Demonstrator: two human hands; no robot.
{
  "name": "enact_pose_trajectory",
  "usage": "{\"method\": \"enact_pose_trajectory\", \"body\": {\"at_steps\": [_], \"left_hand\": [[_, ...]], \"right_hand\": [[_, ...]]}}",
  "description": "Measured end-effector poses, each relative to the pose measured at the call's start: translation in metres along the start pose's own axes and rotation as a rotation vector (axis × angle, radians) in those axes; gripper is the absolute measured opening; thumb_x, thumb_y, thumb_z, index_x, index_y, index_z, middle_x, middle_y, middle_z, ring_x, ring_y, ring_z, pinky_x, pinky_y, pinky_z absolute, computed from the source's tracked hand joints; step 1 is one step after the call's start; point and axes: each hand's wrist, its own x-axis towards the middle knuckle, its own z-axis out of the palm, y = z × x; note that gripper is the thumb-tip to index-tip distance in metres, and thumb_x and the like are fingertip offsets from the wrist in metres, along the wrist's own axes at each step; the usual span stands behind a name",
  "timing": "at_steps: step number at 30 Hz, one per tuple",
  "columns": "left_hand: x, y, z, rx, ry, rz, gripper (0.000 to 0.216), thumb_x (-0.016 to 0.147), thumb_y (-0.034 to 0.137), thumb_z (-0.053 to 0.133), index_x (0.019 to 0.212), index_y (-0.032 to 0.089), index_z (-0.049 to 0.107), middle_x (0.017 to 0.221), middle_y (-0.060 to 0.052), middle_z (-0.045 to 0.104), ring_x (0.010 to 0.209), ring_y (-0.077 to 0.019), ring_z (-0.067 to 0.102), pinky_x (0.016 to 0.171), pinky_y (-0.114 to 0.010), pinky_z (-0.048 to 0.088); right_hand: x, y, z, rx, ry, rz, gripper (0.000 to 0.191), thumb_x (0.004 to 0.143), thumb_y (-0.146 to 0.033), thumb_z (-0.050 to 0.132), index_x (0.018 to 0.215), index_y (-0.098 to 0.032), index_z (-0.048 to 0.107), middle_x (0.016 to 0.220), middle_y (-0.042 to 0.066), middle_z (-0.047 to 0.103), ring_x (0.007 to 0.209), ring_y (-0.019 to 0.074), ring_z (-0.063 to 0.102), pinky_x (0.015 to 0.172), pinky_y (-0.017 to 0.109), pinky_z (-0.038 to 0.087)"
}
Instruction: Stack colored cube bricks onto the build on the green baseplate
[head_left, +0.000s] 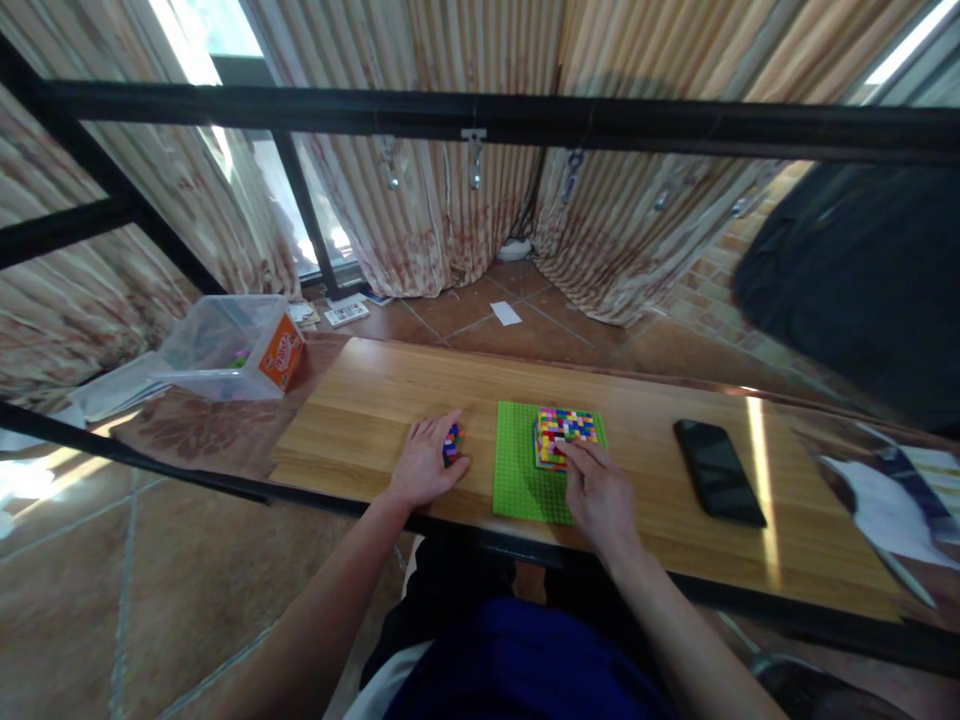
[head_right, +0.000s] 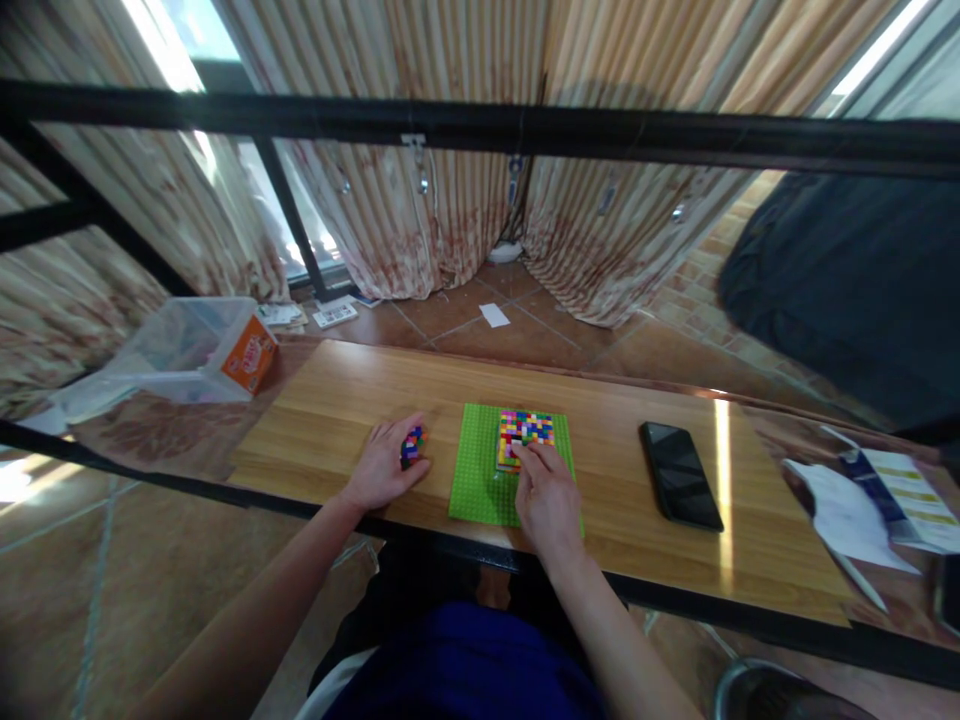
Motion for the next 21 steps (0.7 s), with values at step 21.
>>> {"method": "enact_pose_trajectory", "body": {"at_steps": [21], "left_hand": [[-0.001,-0.005,0.005,-0.095,0.032,-0.023,0.068,0.07,0.015,0.059,0.136,0.016,0.044,0.121,-0.01,0.063,0.114,-0.0278,0.055,0.102,-0.045,0.04]], "right_hand": [[0.035,-0.082,0.075,0.175,-0.392,0.001,0.028,0.091,-0.013,0.043,0.107,-0.018,0.066,0.105,0.01,0.064,0.095,0.0194,0.061,0.085,0.031,0.048]]}}
